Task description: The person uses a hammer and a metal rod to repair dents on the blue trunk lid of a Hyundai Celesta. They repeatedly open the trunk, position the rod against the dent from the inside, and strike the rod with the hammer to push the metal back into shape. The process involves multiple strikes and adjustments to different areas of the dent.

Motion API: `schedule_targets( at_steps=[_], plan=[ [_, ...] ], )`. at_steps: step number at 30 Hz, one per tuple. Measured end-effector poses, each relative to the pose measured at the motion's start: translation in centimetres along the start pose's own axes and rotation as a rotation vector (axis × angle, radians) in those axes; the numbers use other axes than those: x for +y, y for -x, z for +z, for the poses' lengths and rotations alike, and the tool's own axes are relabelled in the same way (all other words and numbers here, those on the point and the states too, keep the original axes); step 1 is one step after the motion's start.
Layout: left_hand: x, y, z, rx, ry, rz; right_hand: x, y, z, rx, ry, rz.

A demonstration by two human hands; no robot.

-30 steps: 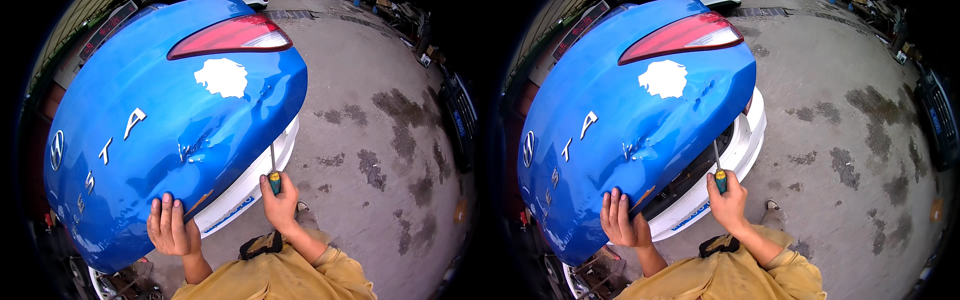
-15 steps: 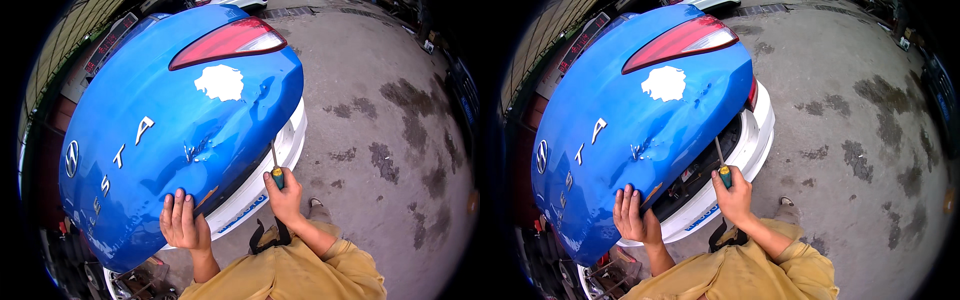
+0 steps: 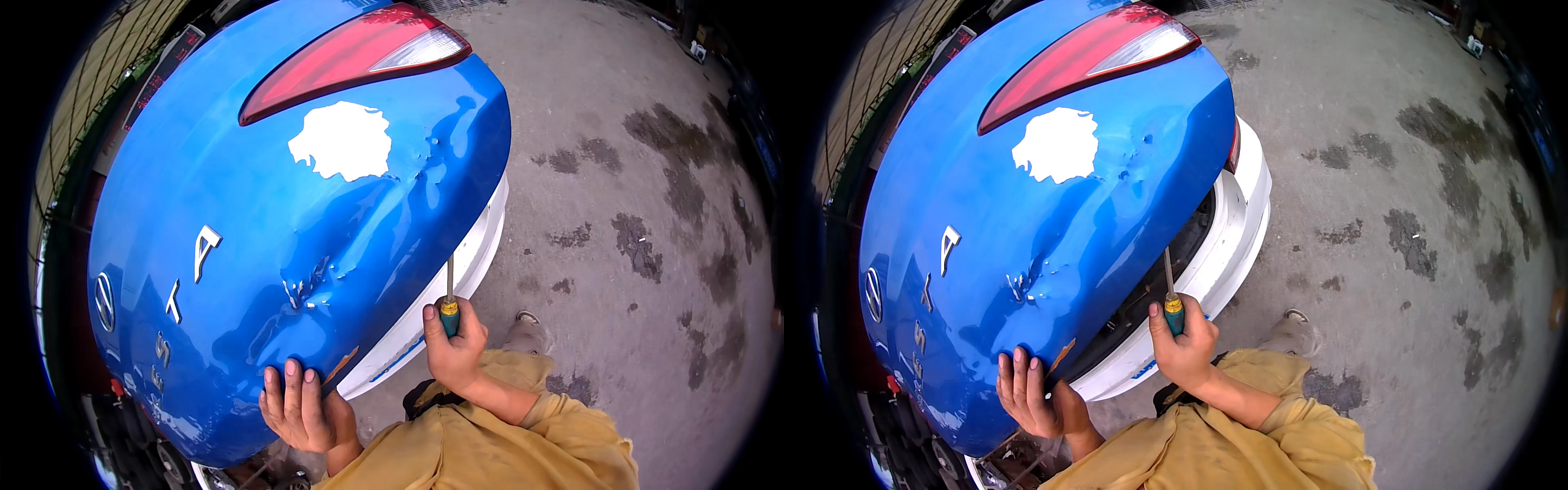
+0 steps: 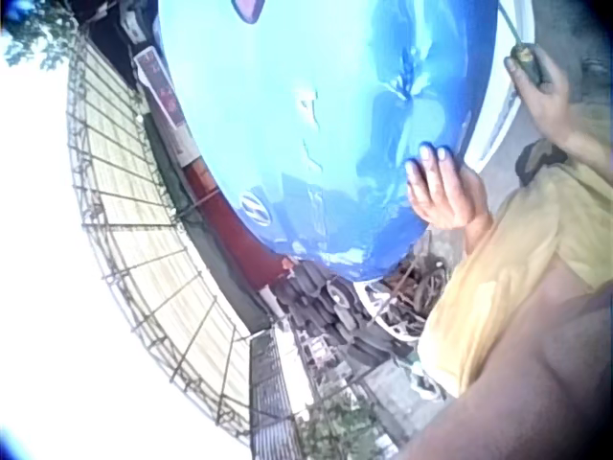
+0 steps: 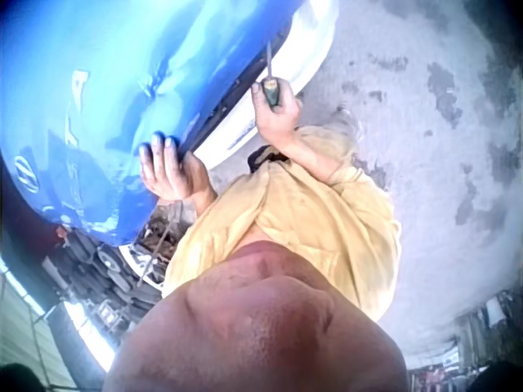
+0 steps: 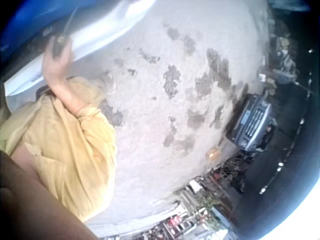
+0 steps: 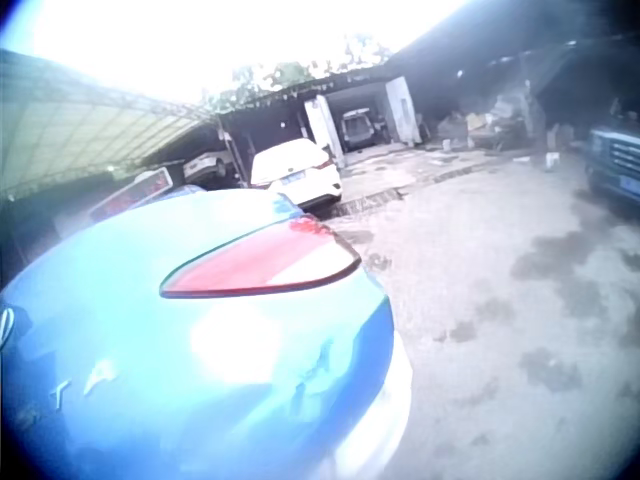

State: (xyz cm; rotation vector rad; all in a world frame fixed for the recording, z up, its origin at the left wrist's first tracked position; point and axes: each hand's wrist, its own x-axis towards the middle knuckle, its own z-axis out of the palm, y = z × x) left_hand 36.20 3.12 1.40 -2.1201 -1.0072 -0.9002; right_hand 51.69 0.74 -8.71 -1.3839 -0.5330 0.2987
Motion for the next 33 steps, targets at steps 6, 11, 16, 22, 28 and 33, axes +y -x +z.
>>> schedule_targets(
  at_steps=[6, 11, 16, 22, 28, 33],
  plan=[
    [0.2, 0.0, -0.2, -0.031, -0.005, 0.024, 2.5, 0.4, 1.9, 0.048, -0.004, -0.044],
    [-0.1, -1.2, 0.9, 0.056, 0.099, -0.040, -1.9, -1.1, -0.6, -0.166, -0.071, 0.300],
    [-0.2, -1.5, 0.8, 0.090, 0.093, -0.060, -4.6, -1.5, -0.9, -0.126, -0.049, 0.290],
    [-0.2, -0.5, 0.4, 0.031, 0.089, -0.037, -3.5, -0.8, 0.4, -0.021, 0.010, 0.146],
    [-0.8, 1.2, -0.8, -0.070, -0.016, 0.084, -0.3, -0.3, 2.1, 0.074, -0.003, -0.005],
    [-0.4, 0.2, 0.1, -0.038, 0.016, 0.060, -0.7, -0.5, 1.5, 0.033, 0.026, 0.029]
  ],
)
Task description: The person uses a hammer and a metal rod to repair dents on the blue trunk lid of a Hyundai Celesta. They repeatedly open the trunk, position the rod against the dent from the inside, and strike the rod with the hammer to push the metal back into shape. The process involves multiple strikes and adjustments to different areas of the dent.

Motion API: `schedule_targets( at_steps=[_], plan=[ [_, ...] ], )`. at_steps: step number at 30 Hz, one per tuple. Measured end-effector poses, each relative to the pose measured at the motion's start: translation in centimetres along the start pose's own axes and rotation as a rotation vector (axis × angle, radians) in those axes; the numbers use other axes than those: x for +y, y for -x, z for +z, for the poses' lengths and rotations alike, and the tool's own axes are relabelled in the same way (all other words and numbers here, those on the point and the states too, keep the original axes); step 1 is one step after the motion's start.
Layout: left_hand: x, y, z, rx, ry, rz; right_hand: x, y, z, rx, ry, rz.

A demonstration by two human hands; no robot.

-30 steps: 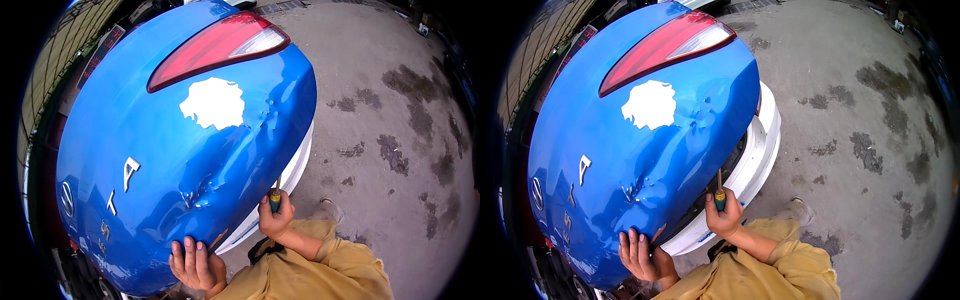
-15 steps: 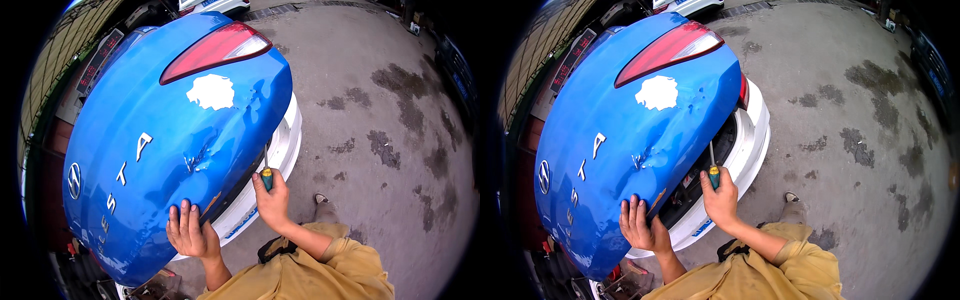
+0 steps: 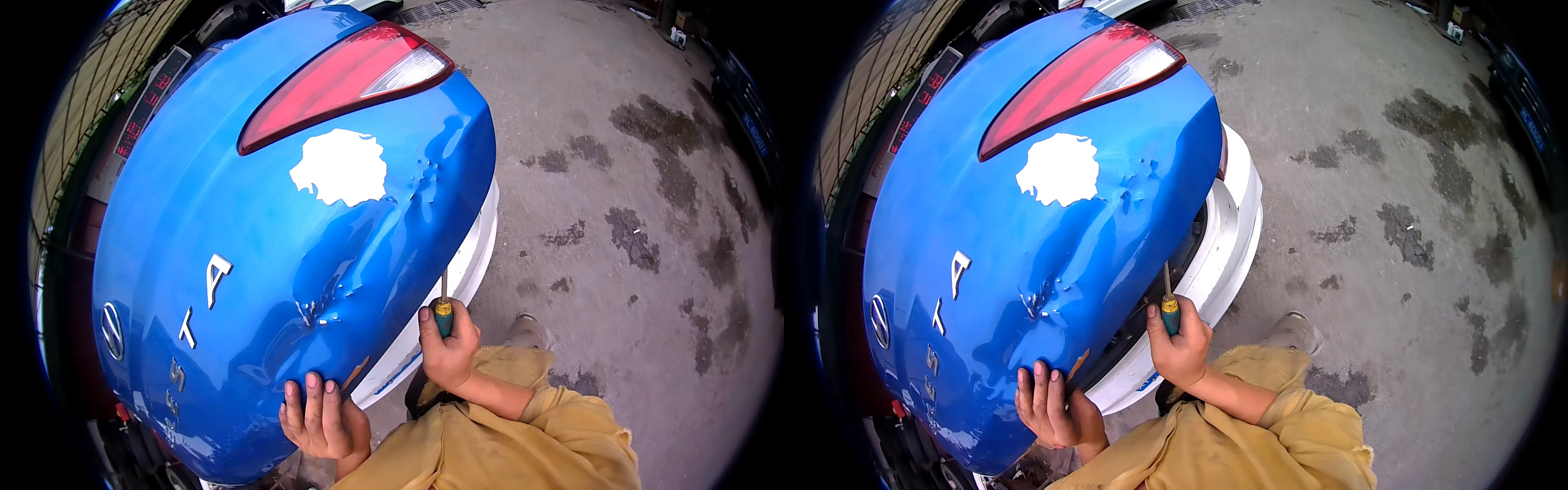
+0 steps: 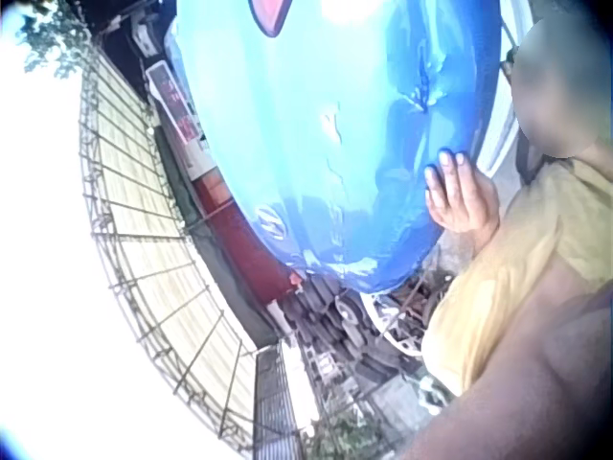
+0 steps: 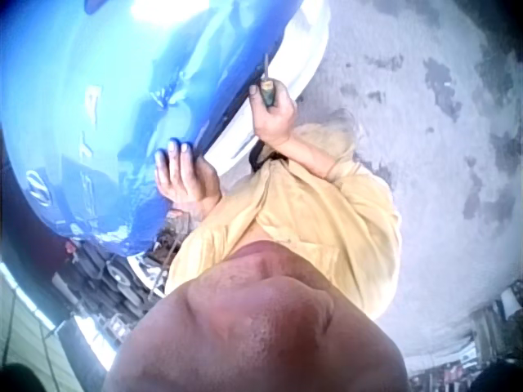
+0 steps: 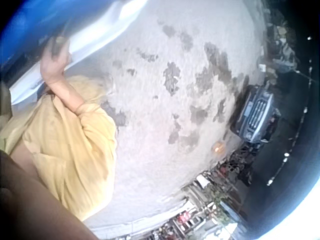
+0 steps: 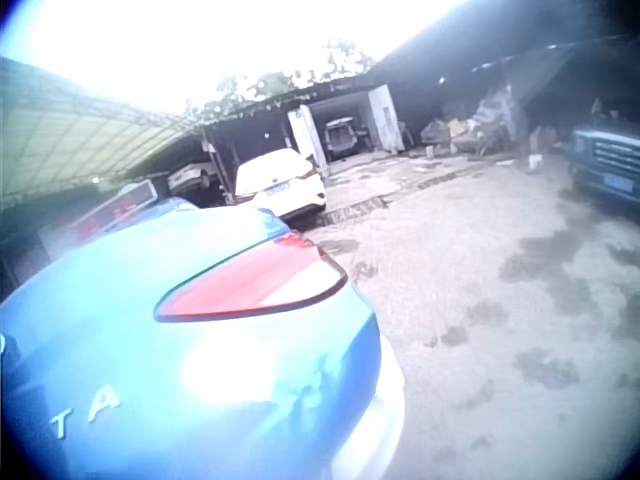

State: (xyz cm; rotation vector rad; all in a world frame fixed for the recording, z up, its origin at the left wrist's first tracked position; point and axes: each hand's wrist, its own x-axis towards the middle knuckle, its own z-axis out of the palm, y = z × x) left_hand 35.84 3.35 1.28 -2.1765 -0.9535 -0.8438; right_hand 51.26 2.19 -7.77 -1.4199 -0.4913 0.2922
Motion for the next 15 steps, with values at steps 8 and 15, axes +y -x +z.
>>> schedule_targets(
  at_steps=[8, 15],
  plan=[
    [-0.5, -1.6, 0.6, 0.154, 0.058, -0.080, -3.9, -2.1, -3.8, -0.177, 0.001, 0.081],
    [-0.2, -1.0, 0.5, 0.114, 0.044, -0.068, -3.2, -1.7, -1.6, -0.071, 0.008, 0.062]
  ],
)
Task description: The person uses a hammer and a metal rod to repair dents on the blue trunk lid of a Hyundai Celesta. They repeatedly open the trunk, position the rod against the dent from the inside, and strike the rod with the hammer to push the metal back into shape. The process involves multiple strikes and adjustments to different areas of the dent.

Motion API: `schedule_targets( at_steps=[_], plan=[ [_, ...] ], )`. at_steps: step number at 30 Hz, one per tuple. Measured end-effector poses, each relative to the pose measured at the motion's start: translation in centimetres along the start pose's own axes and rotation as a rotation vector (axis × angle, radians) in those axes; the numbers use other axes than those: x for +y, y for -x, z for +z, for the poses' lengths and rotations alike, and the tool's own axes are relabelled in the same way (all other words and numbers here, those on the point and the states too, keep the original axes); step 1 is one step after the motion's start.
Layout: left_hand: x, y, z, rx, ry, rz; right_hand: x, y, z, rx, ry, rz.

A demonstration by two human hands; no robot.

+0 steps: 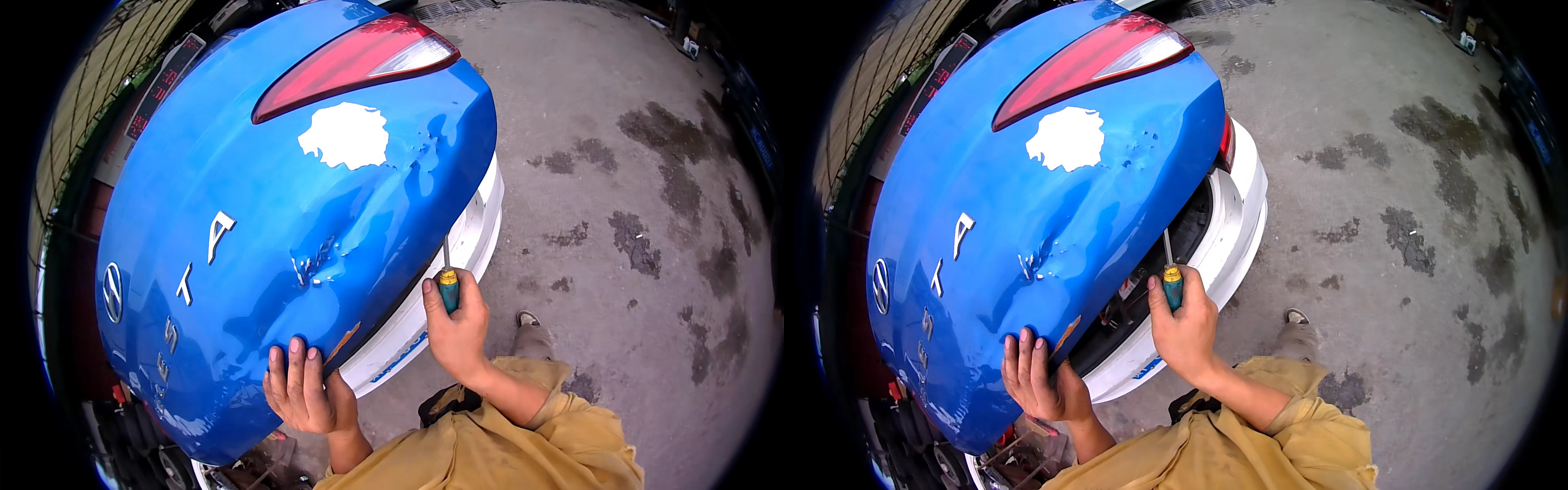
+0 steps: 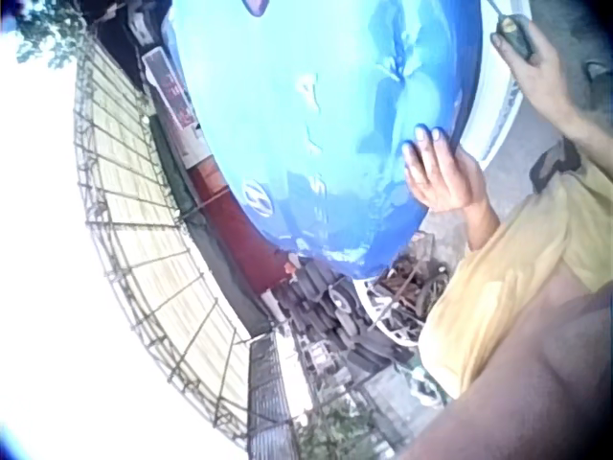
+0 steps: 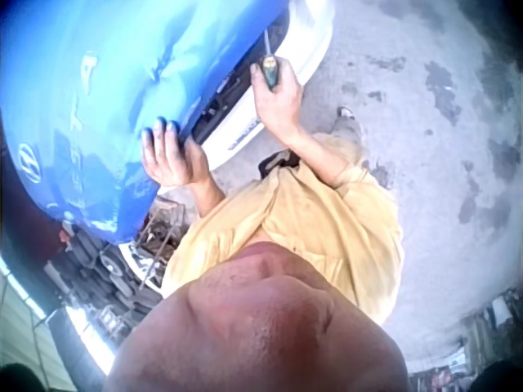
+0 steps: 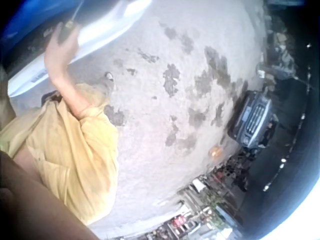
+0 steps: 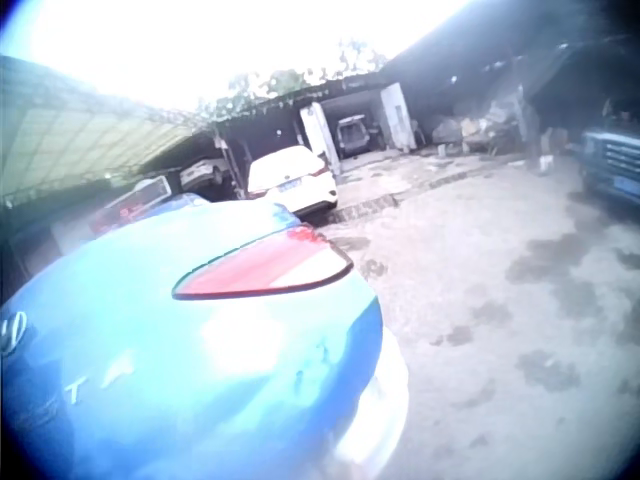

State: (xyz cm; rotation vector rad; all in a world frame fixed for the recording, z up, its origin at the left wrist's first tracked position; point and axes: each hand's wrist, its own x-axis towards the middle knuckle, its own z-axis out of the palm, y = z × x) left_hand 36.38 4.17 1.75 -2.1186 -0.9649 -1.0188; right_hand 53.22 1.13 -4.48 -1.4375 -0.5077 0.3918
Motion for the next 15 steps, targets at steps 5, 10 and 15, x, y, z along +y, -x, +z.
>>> schedule_targets(
  at_steps=[5, 10, 15],
  plan=[
    [0.1, 1.3, -1.6, -0.159, -0.069, 0.061, 1.6, 0.3, 0.0, 0.024, 0.014, -0.110],
    [0.1, 1.1, -2.4, -0.187, -0.087, 0.121, 3.8, 0.2, 1.7, 0.091, -0.048, -0.176],
    [0.0, -0.2, -0.2, -0.043, 0.005, 0.052, 0.8, -0.2, -0.5, -0.046, -0.072, -0.004]
  ],
)
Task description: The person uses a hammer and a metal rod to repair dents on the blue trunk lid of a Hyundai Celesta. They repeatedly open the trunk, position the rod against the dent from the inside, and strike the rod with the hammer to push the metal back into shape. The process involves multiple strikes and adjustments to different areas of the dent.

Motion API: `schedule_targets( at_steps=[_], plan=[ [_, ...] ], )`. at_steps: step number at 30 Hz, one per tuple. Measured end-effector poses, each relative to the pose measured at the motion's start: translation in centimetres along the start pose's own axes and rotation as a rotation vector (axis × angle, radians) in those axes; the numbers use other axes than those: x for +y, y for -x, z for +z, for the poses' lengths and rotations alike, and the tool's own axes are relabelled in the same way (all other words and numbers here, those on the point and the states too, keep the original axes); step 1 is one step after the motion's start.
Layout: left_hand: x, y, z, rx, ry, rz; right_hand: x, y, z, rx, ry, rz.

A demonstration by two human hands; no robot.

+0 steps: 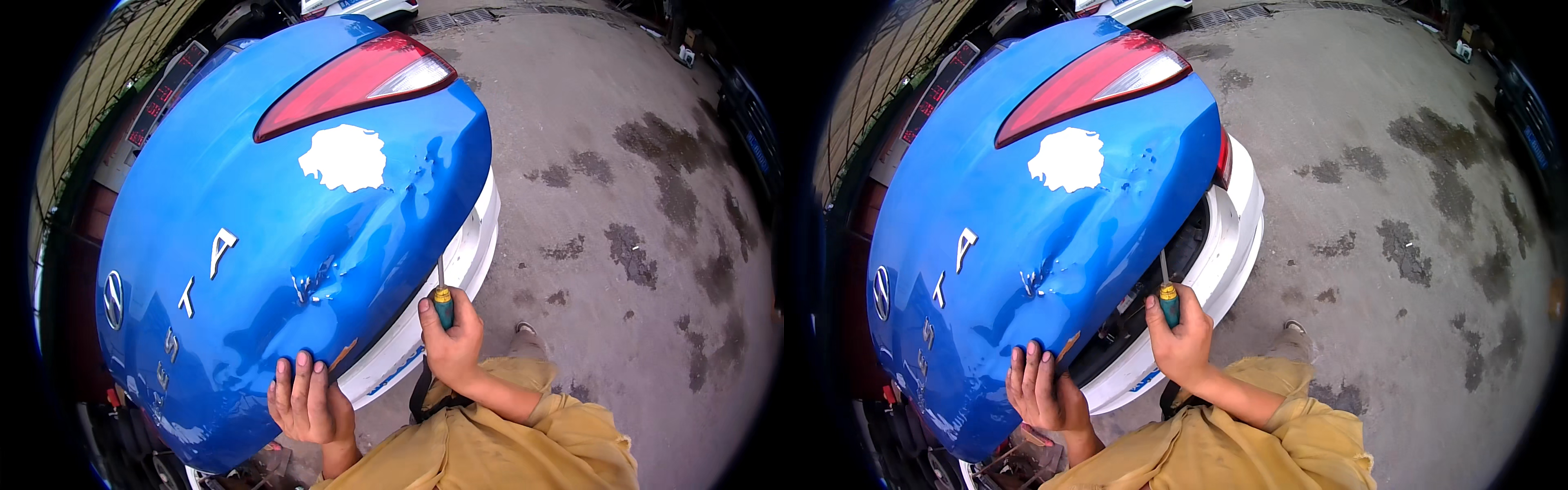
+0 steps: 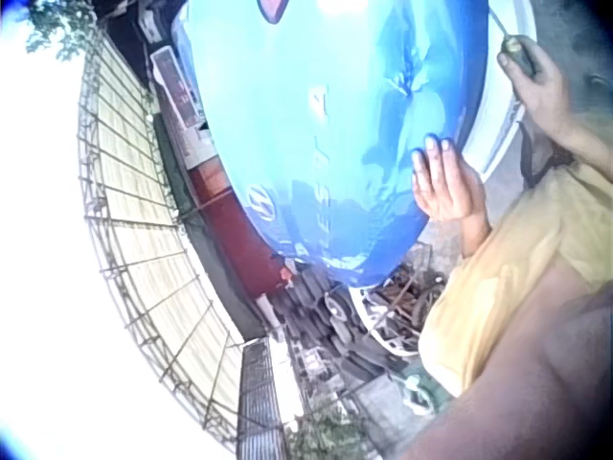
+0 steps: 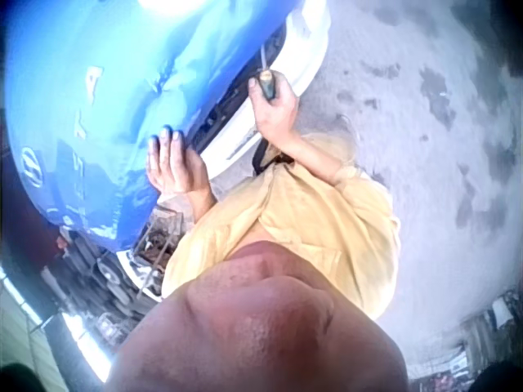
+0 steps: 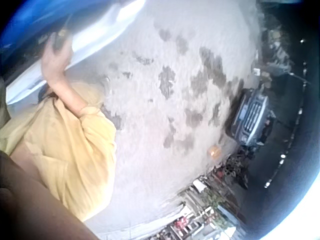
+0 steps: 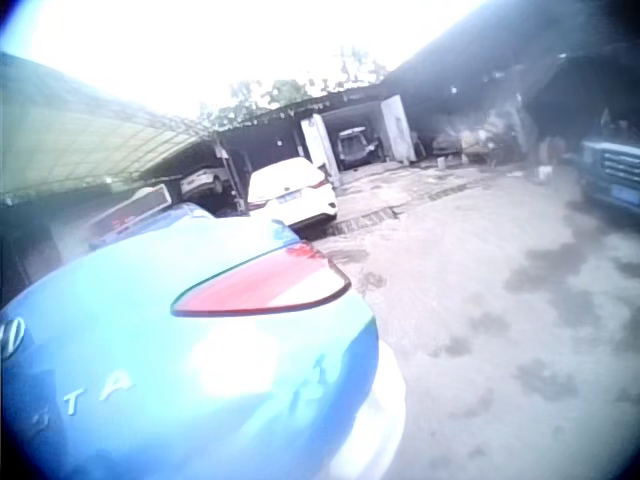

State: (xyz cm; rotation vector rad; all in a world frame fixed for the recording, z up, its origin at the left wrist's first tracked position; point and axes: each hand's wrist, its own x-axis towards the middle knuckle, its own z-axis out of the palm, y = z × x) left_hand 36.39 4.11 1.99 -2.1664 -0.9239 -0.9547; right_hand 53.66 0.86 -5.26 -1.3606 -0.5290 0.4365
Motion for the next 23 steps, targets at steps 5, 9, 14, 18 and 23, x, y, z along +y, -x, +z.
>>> schedule_targets(
  at_steps=[5, 9, 14, 18, 23],
  plan=[
    [0.7, -1.3, -0.2, 0.072, 0.028, -0.051, -1.9, 0.7, 0.0, -0.054, -0.125, 0.141],
    [0.5, -0.8, 0.1, 0.087, 0.020, -0.036, -2.0, 1.1, 0.8, 0.026, -0.038, 0.077],
    [-0.1, 0.3, 0.4, 0.062, -0.021, 0.010, -1.8, 1.4, 0.9, 0.015, -0.095, 0.124],
    [0.0, 0.6, -0.4, -0.037, -0.049, 0.029, -0.9, 1.6, 1.6, 0.045, -0.050, 0.051],
    [-2.5, 2.1, -1.0, -0.146, -0.076, 0.226, 1.0, 2.8, 6.2, 0.051, -0.495, 0.086]
  ],
)
